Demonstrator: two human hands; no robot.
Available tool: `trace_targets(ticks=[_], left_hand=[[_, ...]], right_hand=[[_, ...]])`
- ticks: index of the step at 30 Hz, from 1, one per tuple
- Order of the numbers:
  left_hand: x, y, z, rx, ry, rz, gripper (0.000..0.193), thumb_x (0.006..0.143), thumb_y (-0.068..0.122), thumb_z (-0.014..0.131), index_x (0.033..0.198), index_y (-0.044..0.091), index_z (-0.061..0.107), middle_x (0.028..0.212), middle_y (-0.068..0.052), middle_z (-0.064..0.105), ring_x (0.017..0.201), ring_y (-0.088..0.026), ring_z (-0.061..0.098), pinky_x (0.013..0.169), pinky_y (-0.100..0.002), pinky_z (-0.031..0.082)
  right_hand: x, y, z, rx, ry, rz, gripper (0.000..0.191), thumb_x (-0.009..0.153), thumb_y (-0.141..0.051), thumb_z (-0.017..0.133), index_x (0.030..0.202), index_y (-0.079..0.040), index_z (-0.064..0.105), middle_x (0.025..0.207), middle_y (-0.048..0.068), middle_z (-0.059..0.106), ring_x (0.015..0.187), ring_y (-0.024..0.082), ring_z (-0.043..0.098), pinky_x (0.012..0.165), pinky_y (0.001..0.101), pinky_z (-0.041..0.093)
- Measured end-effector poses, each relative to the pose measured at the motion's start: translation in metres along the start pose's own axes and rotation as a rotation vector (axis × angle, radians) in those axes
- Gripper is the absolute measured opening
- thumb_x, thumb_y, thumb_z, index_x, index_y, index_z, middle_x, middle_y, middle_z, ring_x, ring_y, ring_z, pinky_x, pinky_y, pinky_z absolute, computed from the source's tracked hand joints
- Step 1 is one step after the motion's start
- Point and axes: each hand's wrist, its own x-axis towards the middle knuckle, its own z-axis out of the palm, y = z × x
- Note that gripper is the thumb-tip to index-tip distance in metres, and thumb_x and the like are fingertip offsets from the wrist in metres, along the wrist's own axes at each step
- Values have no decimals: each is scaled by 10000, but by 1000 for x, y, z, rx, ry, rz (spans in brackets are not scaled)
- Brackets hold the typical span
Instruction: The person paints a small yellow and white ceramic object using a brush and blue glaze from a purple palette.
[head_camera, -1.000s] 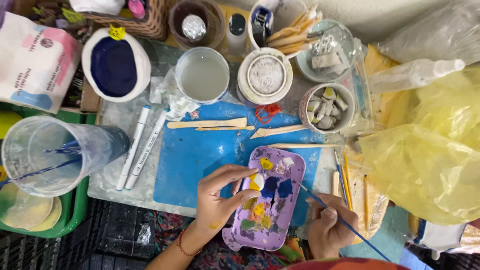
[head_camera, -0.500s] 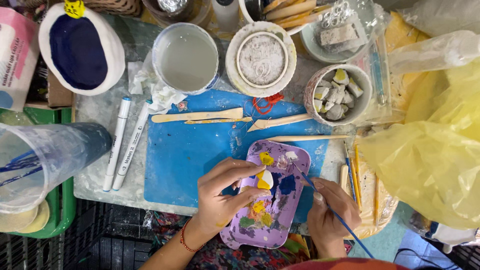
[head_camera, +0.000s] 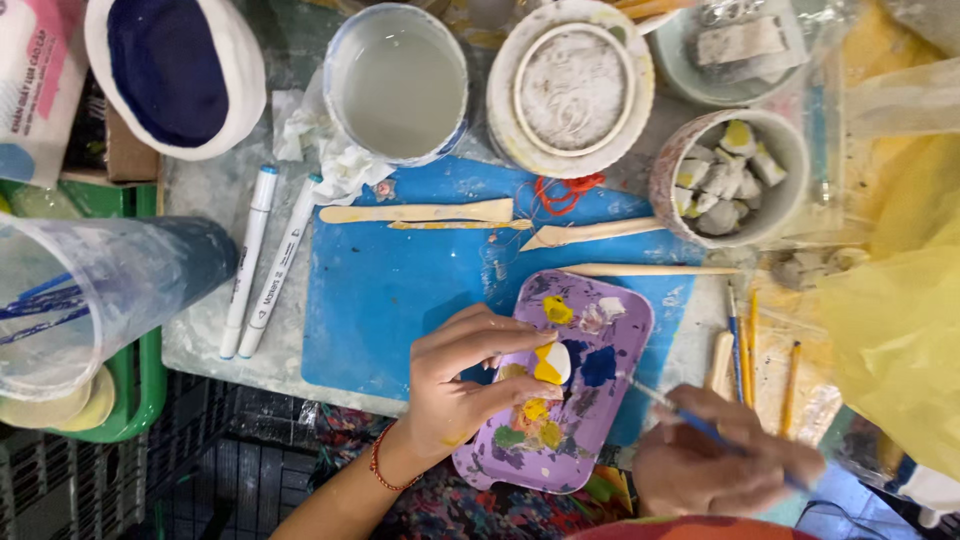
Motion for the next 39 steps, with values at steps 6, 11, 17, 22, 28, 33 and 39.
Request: trace_targets(ticks=[6, 11, 17, 22, 28, 33, 39], left_hand=[[-2, -7, -3, -48, 14, -14, 426, 755, 144, 929, 1140, 47, 773, 1091, -61, 787, 818, -118, 616, 673, -257, 472], [-3, -10, -4, -52, 12, -43, 437, 740, 166, 929, 1136, 48, 785, 1053, -57, 788, 772, -104, 563, 642, -256, 442], [-5, -11, -5, -82, 10, -56, 433, 753, 182, 923, 1143, 55, 783, 1057, -58, 789, 776, -104, 560, 643, -257, 437], [-6, -13, -6, -67, 9, -52, 438, 759, 202, 919, 1152, 64, 784, 1049, -46, 787, 787, -103, 564, 660, -262, 446], [-7, -14, -6, -70, -1, -63, 450, 758, 222, 913, 1160, 63, 786, 1028, -35, 785, 783, -106, 545, 669, -265, 443], [-8, -14, -6, -59, 0, -60, 453, 749, 231, 913, 1152, 64, 790, 1027, -37, 786, 767, -105, 525, 664, -267, 438], [-7, -14, -5, -33, -3, -44, 458, 738, 215, 926, 1148, 64, 787, 1035, -42, 786, 779, -112, 544, 663, -268, 443]], right_hand=[[2, 13, -56, 40, -694, -133, 343, 1045, -289, 519, 1229, -3, 566, 962, 224, 710, 840, 340, 728, 810, 445, 597], [-7, -6, -36, -129, -656, -207, 285, 1025, -251, 534, 1174, -13, 576, 932, 182, 725, 812, 296, 741, 758, 426, 607], [6, -25, -3, -219, -587, -184, 193, 987, -150, 669, 1101, -50, 551, 881, 141, 713, 761, 271, 739, 695, 409, 604], [8, -22, -6, -149, -679, -248, 270, 988, -193, 650, 1161, -26, 527, 984, 190, 695, 848, 303, 737, 765, 439, 607], [8, -29, -5, -190, -646, -91, 258, 951, -179, 611, 1134, 1, 579, 932, 170, 727, 769, 272, 741, 673, 367, 588], [10, -28, -6, -177, -638, -144, 211, 984, -150, 577, 1138, -5, 576, 939, 176, 709, 789, 295, 734, 717, 391, 591], [6, -20, -18, -202, -669, -108, 243, 980, -187, 556, 1148, -11, 572, 946, 169, 715, 809, 298, 733, 741, 415, 588]])
